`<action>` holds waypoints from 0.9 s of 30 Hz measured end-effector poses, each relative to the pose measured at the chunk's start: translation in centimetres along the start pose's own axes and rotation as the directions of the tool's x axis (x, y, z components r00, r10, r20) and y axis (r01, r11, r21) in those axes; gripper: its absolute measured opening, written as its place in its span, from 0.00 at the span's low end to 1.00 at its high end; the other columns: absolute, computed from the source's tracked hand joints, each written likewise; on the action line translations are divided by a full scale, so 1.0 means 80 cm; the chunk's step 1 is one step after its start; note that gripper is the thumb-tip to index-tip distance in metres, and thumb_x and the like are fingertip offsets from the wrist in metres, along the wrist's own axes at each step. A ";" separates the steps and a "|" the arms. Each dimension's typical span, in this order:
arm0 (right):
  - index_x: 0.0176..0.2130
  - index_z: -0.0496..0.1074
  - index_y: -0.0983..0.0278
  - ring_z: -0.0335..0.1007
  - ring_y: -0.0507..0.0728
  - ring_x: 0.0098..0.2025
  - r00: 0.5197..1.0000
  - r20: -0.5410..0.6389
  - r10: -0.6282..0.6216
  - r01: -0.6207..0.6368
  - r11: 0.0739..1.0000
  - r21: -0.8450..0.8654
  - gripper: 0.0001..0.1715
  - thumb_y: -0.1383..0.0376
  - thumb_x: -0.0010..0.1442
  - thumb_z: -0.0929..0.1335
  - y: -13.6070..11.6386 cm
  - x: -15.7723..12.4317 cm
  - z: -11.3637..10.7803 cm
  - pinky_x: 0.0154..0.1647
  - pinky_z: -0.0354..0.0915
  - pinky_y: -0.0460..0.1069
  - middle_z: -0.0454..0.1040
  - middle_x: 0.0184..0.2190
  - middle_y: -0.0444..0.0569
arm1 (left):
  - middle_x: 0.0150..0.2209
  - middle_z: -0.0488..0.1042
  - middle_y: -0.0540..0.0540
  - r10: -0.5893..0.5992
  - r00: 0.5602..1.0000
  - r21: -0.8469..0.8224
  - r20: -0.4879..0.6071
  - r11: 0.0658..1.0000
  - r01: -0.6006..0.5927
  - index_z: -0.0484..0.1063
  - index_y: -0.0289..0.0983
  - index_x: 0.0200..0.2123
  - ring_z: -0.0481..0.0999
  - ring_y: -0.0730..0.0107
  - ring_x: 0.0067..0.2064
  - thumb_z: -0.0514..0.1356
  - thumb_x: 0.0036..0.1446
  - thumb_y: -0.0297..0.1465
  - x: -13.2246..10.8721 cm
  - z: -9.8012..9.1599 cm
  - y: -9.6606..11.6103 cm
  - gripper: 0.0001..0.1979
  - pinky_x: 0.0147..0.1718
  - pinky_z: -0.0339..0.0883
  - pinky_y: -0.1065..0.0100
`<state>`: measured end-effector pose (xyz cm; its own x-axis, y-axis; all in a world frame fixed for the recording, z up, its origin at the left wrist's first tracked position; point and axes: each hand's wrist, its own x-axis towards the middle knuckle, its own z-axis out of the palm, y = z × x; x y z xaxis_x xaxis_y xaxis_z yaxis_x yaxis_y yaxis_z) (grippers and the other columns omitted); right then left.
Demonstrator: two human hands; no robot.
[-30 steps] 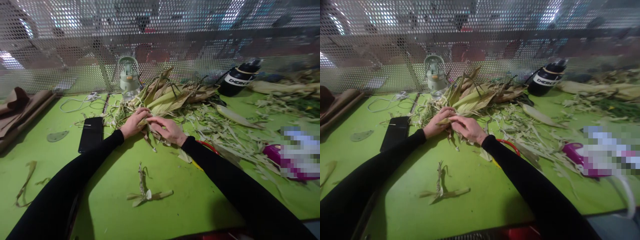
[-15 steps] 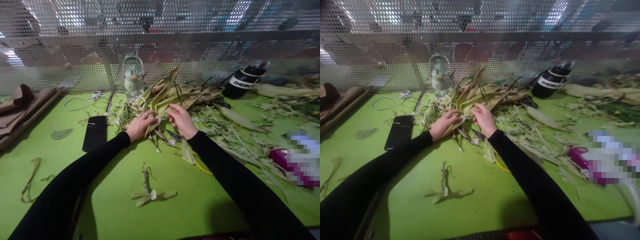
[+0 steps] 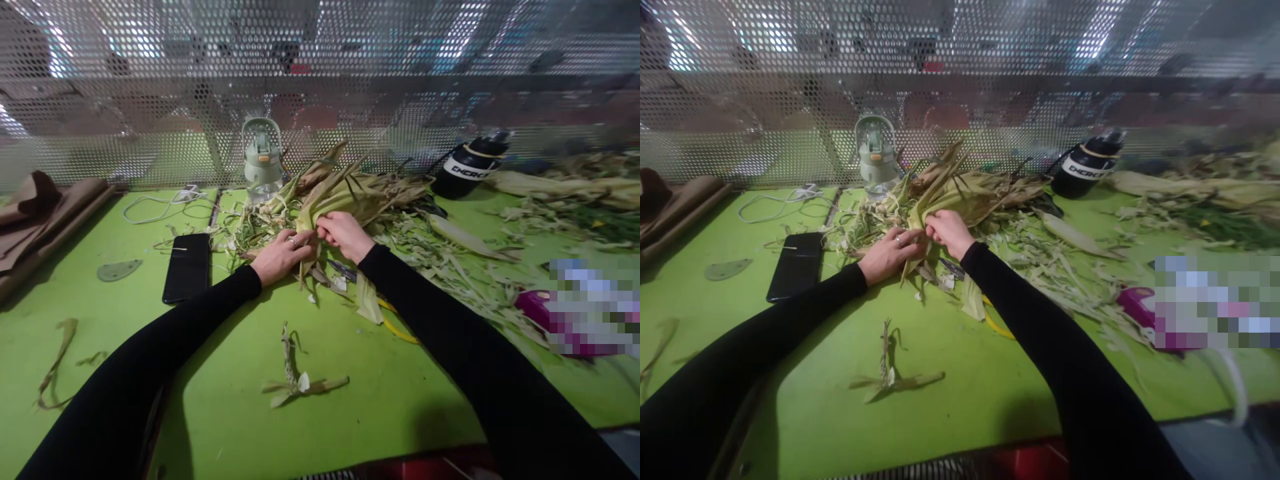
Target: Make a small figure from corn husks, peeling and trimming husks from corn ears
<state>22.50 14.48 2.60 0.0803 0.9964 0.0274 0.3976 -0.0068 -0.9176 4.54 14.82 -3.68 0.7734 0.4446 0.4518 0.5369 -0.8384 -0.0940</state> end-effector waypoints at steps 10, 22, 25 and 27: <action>0.19 0.62 0.60 0.62 0.53 0.24 0.962 -0.154 -0.225 0.182 0.951 -0.251 0.22 0.56 0.60 0.66 0.020 -0.043 0.001 0.28 0.58 0.48 0.65 0.17 0.43 | 0.65 0.62 0.34 -0.286 0.954 0.043 0.094 0.958 0.283 0.56 0.42 0.68 0.73 0.53 0.52 0.56 0.60 0.25 0.006 -0.016 0.021 0.33 0.43 0.74 0.59; 0.29 0.66 0.61 0.66 0.56 0.27 0.989 0.005 -0.148 0.130 0.852 -0.507 0.16 0.54 0.55 0.72 0.018 -0.048 -0.003 0.31 0.57 0.48 0.71 0.22 0.45 | 0.65 0.63 0.33 -0.337 0.935 -0.070 0.110 0.936 0.345 0.51 0.34 0.69 0.76 0.56 0.54 0.55 0.60 0.27 0.007 -0.008 0.014 0.34 0.49 0.72 0.61; 0.26 0.65 0.60 0.65 0.56 0.25 0.986 0.100 -0.132 0.165 0.804 -0.572 0.14 0.59 0.61 0.68 0.010 -0.052 -0.011 0.30 0.55 0.48 0.70 0.20 0.45 | 0.63 0.67 0.36 -0.337 0.936 -0.034 0.099 0.939 0.342 0.51 0.37 0.70 0.78 0.59 0.51 0.54 0.62 0.26 0.005 -0.004 0.012 0.34 0.46 0.72 0.64; 0.26 0.66 0.60 0.66 0.56 0.26 0.980 0.150 -0.128 0.193 0.780 -0.595 0.13 0.62 0.62 0.66 0.007 -0.053 -0.016 0.30 0.54 0.48 0.72 0.21 0.45 | 0.61 0.70 0.37 -0.340 0.936 -0.026 0.094 0.939 0.344 0.50 0.38 0.70 0.79 0.61 0.50 0.52 0.64 0.26 0.005 -0.002 0.010 0.32 0.46 0.72 0.66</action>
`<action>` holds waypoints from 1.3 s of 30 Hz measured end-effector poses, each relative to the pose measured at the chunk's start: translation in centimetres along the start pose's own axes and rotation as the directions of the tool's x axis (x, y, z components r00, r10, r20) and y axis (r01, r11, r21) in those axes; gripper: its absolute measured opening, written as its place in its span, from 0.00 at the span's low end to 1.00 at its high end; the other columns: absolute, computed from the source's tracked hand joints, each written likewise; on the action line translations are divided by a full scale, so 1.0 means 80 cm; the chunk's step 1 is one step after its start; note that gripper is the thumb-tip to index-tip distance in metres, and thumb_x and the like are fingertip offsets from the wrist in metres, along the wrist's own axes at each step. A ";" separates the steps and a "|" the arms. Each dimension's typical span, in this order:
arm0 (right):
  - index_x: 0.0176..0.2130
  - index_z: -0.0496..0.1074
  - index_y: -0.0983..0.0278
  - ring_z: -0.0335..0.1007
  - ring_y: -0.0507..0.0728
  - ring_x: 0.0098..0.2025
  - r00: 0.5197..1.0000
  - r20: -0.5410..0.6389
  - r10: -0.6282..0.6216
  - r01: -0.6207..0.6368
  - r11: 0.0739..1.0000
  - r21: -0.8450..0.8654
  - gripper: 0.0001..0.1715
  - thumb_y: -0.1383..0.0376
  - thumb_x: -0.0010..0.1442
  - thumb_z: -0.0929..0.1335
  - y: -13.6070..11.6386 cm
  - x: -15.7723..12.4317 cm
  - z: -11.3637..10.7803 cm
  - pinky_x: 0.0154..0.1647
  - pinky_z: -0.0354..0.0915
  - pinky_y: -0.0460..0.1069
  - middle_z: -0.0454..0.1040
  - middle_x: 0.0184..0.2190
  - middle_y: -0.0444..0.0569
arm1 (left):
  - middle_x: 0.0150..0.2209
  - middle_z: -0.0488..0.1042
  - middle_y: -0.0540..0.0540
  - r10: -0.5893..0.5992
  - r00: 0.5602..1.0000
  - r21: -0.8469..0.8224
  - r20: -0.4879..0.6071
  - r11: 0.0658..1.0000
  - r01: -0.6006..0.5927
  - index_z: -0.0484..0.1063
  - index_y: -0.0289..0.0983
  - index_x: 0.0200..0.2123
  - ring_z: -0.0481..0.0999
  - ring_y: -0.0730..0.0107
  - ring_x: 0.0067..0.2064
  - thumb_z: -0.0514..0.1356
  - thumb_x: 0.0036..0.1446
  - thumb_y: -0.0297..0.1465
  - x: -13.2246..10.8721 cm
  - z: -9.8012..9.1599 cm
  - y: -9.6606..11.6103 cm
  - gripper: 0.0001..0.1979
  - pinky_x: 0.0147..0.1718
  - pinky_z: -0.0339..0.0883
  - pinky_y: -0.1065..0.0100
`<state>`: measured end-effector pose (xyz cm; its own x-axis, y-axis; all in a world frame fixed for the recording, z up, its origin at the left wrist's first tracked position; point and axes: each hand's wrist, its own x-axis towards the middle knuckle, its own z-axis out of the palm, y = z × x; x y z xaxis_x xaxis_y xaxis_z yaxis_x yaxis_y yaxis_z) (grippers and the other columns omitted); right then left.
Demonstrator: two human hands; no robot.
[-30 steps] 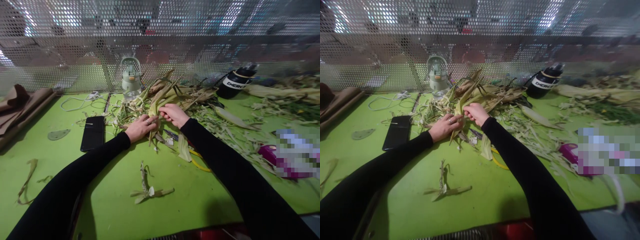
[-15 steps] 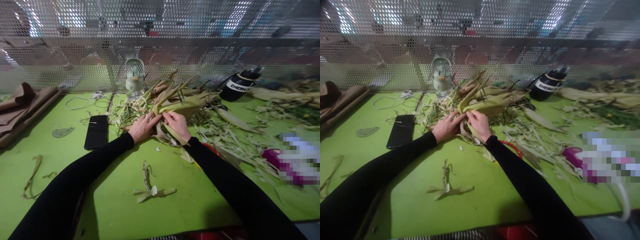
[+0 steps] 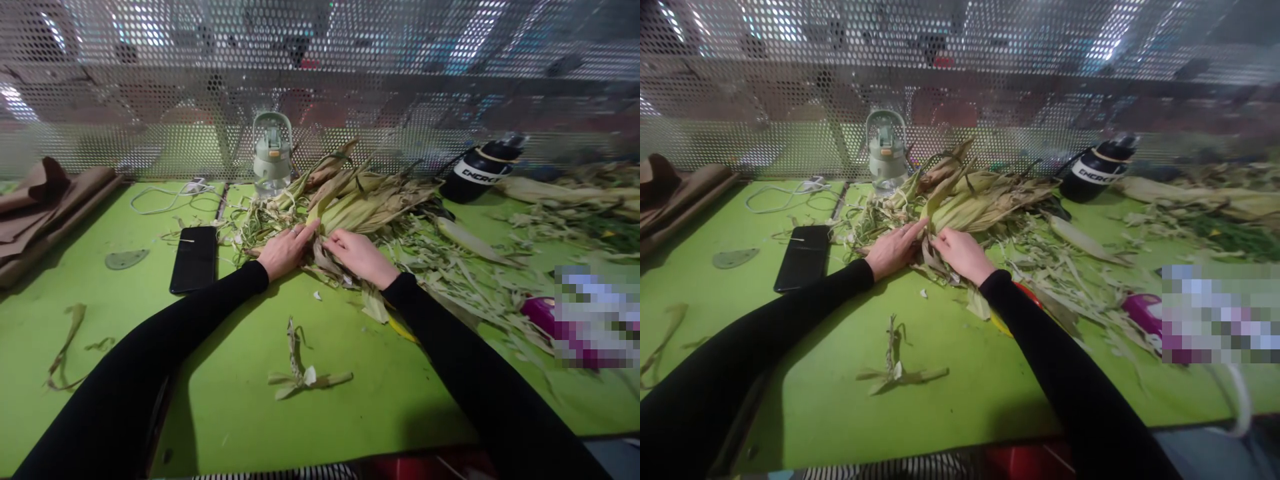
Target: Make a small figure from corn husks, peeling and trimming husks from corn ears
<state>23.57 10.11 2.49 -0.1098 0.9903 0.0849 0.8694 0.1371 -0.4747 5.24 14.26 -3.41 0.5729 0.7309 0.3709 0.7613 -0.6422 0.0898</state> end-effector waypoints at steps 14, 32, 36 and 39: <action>0.37 0.68 0.60 0.62 0.51 0.24 0.974 0.222 0.037 -0.142 0.868 0.476 0.16 0.50 0.63 0.67 0.026 -0.106 -0.030 0.27 0.57 0.47 0.69 0.25 0.41 | 0.56 0.72 0.32 -0.229 0.968 -0.105 0.104 0.965 0.239 0.49 0.34 0.71 0.79 0.55 0.49 0.49 0.68 0.31 0.023 -0.011 -0.015 0.30 0.46 0.71 0.61; 0.33 0.73 0.62 0.67 0.50 0.29 0.971 0.237 0.021 -0.199 0.615 0.763 0.22 0.51 0.46 0.78 -0.021 -0.094 -0.028 0.33 0.64 0.47 0.73 0.29 0.41 | 0.23 0.71 0.54 -0.282 0.903 -0.943 0.325 -0.028 0.331 0.65 0.34 0.26 0.67 0.84 0.23 0.61 0.61 0.24 -0.031 -0.125 0.038 0.11 0.26 0.61 0.77; 0.32 0.74 0.63 0.60 0.48 0.26 0.970 0.242 -0.001 -0.159 0.751 0.641 0.25 0.47 0.46 0.78 -0.019 -0.102 -0.041 0.29 0.56 0.46 0.69 0.26 0.39 | 0.22 0.72 0.54 -0.343 0.889 -0.951 0.304 -0.047 0.307 0.66 0.34 0.26 0.68 0.84 0.22 0.62 0.61 0.24 -0.043 -0.127 0.027 0.11 0.23 0.58 0.78; 0.32 0.73 0.63 0.57 0.48 0.26 0.967 0.255 -0.001 -0.153 0.799 0.581 0.28 0.43 0.46 0.76 -0.023 -0.107 -0.052 0.28 0.53 0.47 0.66 0.25 0.39 | 0.23 0.73 0.52 -0.316 0.899 -0.947 0.304 0.001 0.321 0.68 0.33 0.25 0.68 0.84 0.22 0.63 0.61 0.26 -0.050 -0.131 0.025 0.12 0.24 0.60 0.77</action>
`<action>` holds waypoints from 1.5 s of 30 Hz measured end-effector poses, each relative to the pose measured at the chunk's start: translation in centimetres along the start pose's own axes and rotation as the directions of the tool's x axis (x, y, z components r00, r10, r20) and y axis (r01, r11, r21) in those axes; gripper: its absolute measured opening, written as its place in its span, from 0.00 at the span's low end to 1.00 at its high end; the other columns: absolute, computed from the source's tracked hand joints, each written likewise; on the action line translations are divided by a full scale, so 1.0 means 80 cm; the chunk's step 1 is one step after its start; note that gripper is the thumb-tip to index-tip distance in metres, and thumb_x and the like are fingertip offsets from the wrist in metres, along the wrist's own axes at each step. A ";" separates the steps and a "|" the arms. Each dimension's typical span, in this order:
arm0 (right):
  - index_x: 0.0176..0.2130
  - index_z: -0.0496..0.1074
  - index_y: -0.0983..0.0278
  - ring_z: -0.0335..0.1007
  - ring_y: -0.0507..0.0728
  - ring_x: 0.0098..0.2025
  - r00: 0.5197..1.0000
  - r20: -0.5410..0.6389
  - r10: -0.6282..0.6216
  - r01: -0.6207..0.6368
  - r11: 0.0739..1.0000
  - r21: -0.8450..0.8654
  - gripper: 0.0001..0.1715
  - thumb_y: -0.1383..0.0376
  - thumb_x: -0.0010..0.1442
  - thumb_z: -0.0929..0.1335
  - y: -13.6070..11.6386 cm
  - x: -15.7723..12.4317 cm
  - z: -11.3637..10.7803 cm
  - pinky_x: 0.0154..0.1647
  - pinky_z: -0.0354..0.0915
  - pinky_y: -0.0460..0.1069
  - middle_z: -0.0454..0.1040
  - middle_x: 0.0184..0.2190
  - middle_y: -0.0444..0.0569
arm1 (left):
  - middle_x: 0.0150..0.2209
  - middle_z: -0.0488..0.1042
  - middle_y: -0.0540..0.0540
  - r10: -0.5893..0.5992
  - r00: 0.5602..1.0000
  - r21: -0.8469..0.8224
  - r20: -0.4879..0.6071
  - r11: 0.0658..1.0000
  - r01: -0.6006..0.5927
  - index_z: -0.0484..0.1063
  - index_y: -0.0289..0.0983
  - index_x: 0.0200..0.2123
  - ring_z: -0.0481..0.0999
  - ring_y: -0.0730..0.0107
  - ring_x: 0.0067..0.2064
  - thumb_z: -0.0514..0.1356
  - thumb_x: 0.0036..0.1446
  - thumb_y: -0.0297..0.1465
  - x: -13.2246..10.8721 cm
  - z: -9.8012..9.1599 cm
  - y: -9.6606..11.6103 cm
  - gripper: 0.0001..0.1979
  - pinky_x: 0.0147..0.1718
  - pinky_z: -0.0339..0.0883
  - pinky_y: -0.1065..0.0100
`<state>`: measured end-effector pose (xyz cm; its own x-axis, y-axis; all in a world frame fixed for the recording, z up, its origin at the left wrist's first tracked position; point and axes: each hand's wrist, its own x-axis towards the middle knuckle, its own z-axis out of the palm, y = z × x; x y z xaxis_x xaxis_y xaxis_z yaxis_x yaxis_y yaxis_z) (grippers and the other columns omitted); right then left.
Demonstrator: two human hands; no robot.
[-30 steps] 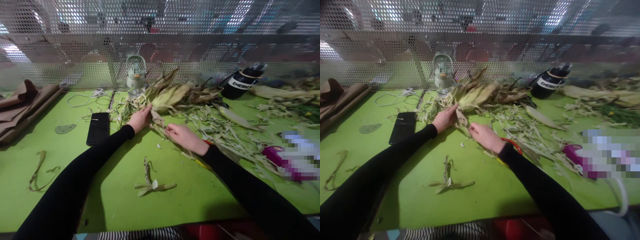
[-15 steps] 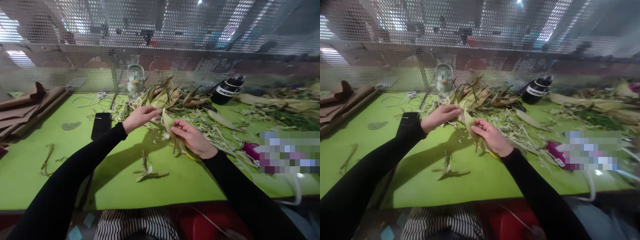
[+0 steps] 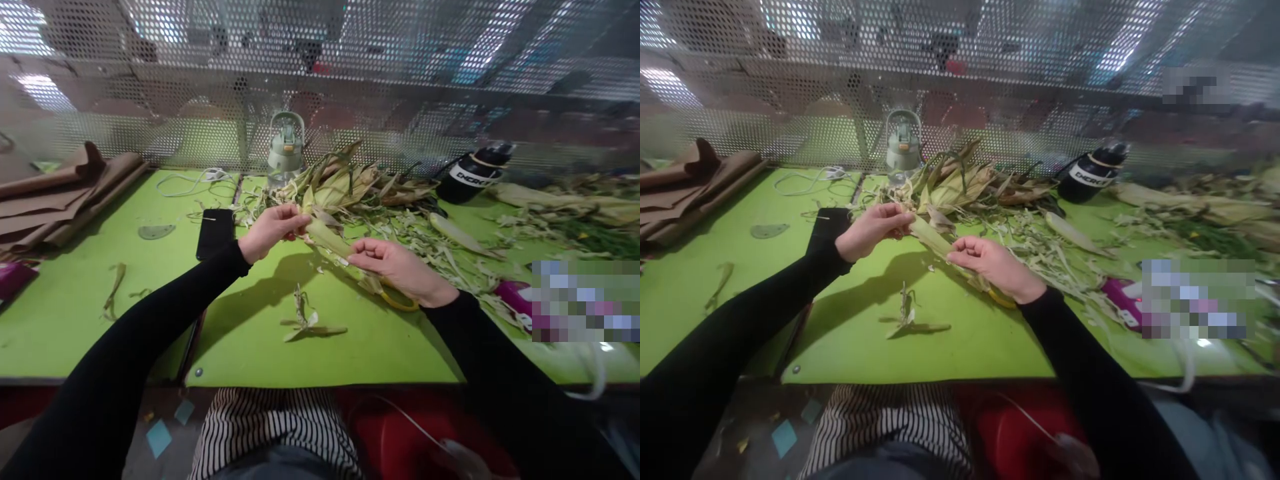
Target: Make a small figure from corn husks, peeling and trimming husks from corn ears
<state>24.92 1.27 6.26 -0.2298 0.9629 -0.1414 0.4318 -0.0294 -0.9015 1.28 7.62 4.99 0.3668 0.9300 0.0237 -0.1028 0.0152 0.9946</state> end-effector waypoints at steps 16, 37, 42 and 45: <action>0.37 0.75 0.59 0.68 0.55 0.30 0.772 -0.105 -0.626 0.433 0.640 -0.635 0.08 0.58 0.64 0.69 0.018 -0.032 -0.001 0.33 0.63 0.52 0.76 0.30 0.46 | 0.50 0.78 0.40 0.103 0.993 0.567 0.053 0.816 -0.115 0.75 0.34 0.49 0.76 0.60 0.51 0.62 0.61 0.38 -0.056 -0.039 0.024 0.17 0.56 0.66 0.58; 0.44 0.74 0.61 0.71 0.61 0.44 0.608 -0.542 -0.580 0.360 0.810 -0.464 0.12 0.57 0.63 0.69 0.028 0.038 0.023 0.41 0.69 0.56 0.72 0.47 0.54 | 0.23 0.72 0.54 -0.213 0.951 -0.044 0.224 0.973 0.228 0.71 0.32 0.28 0.68 0.82 0.23 0.66 0.55 0.26 -0.044 0.034 -0.029 0.07 0.24 0.60 0.76; 0.35 0.72 0.61 0.64 0.54 0.26 0.967 -0.162 -0.198 0.160 0.962 -0.222 0.25 0.42 0.60 0.67 0.024 0.013 0.042 0.26 0.59 0.50 0.72 0.28 0.47 | 0.24 0.71 0.55 -0.125 0.991 -0.080 0.041 0.989 0.128 0.67 0.33 0.28 0.69 0.84 0.22 0.64 0.57 0.24 -0.037 0.038 -0.039 0.08 0.25 0.64 0.76; 0.28 0.69 0.61 0.59 0.52 0.24 0.989 -0.032 -0.142 0.136 0.979 -0.151 0.27 0.41 0.56 0.70 0.027 0.009 0.054 0.25 0.56 0.49 0.67 0.23 0.43 | 0.24 0.71 0.56 -0.067 0.998 -0.076 0.005 0.995 0.068 0.68 0.33 0.29 0.70 0.84 0.23 0.64 0.58 0.24 -0.033 0.036 -0.041 0.07 0.26 0.65 0.76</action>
<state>21.91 0.78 2.47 -0.2609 0.9654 0.0009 0.5234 0.1423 -0.8401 3.30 4.04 1.99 0.3773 0.9251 -0.0430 -0.1476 0.1059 0.9834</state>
